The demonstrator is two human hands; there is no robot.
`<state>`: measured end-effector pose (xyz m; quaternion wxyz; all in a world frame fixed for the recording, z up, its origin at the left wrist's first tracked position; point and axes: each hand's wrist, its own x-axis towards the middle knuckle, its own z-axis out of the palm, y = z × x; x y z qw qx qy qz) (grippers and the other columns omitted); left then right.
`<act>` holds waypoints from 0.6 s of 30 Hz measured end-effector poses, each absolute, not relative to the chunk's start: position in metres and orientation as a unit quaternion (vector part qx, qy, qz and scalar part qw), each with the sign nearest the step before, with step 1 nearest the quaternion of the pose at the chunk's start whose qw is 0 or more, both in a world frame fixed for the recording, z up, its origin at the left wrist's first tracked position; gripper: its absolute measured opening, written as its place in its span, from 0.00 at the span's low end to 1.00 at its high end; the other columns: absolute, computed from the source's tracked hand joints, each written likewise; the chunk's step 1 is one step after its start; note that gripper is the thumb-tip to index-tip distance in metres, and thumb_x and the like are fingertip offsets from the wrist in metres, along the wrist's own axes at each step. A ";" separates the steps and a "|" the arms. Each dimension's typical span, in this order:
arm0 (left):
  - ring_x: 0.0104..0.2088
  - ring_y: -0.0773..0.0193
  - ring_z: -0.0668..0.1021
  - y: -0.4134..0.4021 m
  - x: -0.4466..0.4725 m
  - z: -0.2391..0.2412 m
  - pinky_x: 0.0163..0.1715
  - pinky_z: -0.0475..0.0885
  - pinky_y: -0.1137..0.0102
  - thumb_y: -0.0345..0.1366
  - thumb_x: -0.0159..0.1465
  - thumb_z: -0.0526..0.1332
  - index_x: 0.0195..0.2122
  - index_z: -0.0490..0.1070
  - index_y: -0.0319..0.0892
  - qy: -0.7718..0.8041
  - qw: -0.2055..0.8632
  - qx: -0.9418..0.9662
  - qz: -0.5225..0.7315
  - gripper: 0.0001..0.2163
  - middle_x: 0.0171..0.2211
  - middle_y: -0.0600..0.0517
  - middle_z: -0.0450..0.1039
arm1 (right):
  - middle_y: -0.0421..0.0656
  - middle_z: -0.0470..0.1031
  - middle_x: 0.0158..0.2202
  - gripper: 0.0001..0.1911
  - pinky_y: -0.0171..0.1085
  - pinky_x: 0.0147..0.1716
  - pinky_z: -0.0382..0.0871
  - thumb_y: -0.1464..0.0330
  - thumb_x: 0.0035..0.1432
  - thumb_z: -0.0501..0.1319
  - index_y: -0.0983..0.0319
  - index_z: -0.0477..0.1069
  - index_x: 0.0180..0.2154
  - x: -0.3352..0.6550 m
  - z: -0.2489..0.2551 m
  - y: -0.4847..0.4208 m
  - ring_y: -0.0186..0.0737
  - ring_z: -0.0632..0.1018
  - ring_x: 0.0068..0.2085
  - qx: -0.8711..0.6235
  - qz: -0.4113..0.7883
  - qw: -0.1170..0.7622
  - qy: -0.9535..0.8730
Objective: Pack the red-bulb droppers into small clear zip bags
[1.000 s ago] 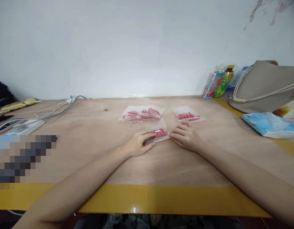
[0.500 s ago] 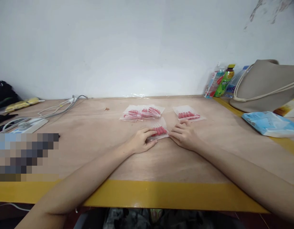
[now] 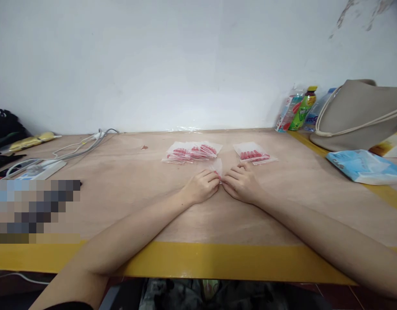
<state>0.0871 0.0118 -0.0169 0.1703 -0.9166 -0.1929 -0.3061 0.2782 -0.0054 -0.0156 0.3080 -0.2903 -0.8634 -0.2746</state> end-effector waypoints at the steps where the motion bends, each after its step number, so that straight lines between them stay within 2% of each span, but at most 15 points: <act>1: 0.37 0.61 0.76 0.012 0.087 -0.017 0.39 0.72 0.66 0.30 0.64 0.51 0.32 0.71 0.40 -0.192 0.172 -0.917 -0.303 0.09 0.35 0.48 0.75 | 0.42 0.73 0.26 0.10 0.40 0.39 0.54 0.70 0.59 0.54 0.62 0.72 0.29 0.278 -0.015 -0.006 0.37 0.68 0.32 -0.289 -0.277 0.307 -0.864; 7: 0.36 0.61 0.76 0.013 0.089 -0.016 0.38 0.71 0.65 0.28 0.63 0.51 0.30 0.69 0.39 -0.188 0.177 -0.927 -0.274 0.09 0.33 0.47 0.74 | 0.39 0.71 0.23 0.13 0.40 0.40 0.52 0.72 0.59 0.53 0.62 0.69 0.23 0.276 -0.011 -0.008 0.34 0.66 0.29 -0.273 -0.294 0.303 -0.865; 14: 0.32 0.62 0.75 0.014 0.072 -0.010 0.34 0.71 0.67 0.29 0.64 0.50 0.29 0.68 0.39 -0.176 0.230 -0.918 -0.271 0.10 0.29 0.48 0.73 | 0.38 0.72 0.23 0.10 0.41 0.43 0.51 0.73 0.58 0.54 0.61 0.70 0.26 0.283 -0.010 -0.009 0.34 0.67 0.30 -0.270 -0.287 0.313 -0.864; 18: 0.33 0.62 0.75 0.013 0.050 -0.004 0.35 0.70 0.66 0.30 0.65 0.50 0.29 0.68 0.39 -0.178 0.257 -0.913 -0.264 0.10 0.29 0.48 0.73 | 0.38 0.73 0.24 0.10 0.42 0.43 0.51 0.72 0.59 0.54 0.61 0.70 0.27 0.287 -0.010 -0.008 0.34 0.68 0.31 -0.283 -0.269 0.319 -0.864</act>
